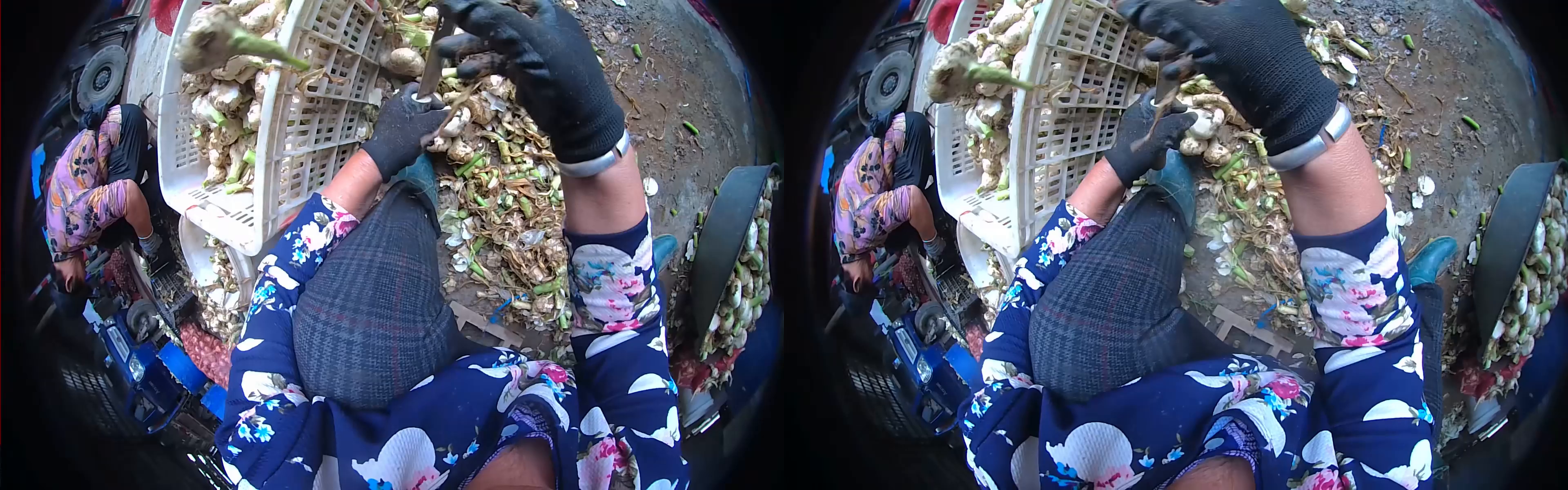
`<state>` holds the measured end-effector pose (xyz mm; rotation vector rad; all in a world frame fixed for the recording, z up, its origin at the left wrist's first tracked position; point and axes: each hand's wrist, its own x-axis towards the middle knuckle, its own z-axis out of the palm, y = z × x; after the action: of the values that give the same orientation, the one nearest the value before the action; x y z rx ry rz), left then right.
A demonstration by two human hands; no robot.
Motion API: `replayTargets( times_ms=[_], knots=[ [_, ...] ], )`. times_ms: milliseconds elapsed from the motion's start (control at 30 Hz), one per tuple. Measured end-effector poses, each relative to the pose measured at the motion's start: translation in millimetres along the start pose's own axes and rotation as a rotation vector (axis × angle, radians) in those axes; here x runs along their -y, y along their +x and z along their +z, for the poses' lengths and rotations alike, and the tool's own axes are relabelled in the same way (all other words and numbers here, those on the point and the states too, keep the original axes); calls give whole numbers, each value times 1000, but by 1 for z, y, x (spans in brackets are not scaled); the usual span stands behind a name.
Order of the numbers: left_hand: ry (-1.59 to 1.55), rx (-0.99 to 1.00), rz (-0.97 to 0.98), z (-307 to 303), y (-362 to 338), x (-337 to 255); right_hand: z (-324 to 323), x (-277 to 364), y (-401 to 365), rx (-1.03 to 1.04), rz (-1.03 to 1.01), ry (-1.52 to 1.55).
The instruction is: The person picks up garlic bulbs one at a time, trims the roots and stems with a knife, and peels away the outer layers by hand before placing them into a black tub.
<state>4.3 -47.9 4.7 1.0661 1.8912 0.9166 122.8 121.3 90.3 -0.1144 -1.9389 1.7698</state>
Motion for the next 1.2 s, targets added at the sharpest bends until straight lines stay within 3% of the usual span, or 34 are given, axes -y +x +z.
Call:
replayTargets(
  times_ms=[33, 67, 100, 133, 167, 233, 300, 333, 367, 433, 467, 567, 633, 667, 700, 767, 833, 900, 967, 1100, 1200],
  knots=[
    [-398, -35, -297, 1, -2, -8, -11, -17, -8, -196, 292, -17],
    [-473, -69, -295, -1, -1, 0, -9, -31, -19, -394, 532, 61],
    [-476, -76, -302, -4, -1, 2, -7, -52, -30, -246, 695, -301],
    [-357, -86, -269, -9, -3, 0, 11, -77, -46, -211, 690, -399],
    [-234, -94, -229, -13, -1, -1, 33, -92, -59, -142, 543, -738],
    [-267, -128, -224, -17, -2, -7, 62, -85, -61, -8, 796, -762],
    [-394, -136, -247, -20, -7, -17, 69, -100, -62, -303, 873, -590],
    [-323, -98, -257, -24, -7, -16, 67, -109, -60, -347, 898, -380],
    [-319, -101, -262, -24, -9, -15, 67, -110, -57, -345, 898, -374],
    [-332, -80, -298, -21, -10, -14, 66, -111, -49, -148, 916, -411],
    [-319, -94, -295, -18, -9, -11, 63, -116, -51, -139, 881, -548],
    [-358, -50, -300, -14, -10, -5, 35, -123, -72, -292, 846, -573],
    [-254, -4, -334, -11, -8, 4, 3, -110, -103, -356, 971, 218],
    [-215, 7, -251, -7, -7, 9, -4, -105, -123, -431, 886, 763],
    [-175, 16, -169, -4, -7, 7, -10, -81, -126, -350, 919, 873],
    [-194, 50, -181, 1, -9, 2, -5, -50, -129, -329, 921, 915],
    [247, 178, -55, 3, -6, -5, 4, -41, -130, -309, 763, 967],
    [268, 165, -10, 8, -6, -12, 8, -46, -127, -248, 690, 801],
    [489, 131, 211, 13, -3, -15, 8, -52, -121, -300, 674, 748],
    [508, 94, 348, 8, -3, -45, -2, -34, -104, -289, 725, 641],
    [587, 87, 455, 5, -3, -49, -5, -31, -107, -367, 682, 344]
  ],
)
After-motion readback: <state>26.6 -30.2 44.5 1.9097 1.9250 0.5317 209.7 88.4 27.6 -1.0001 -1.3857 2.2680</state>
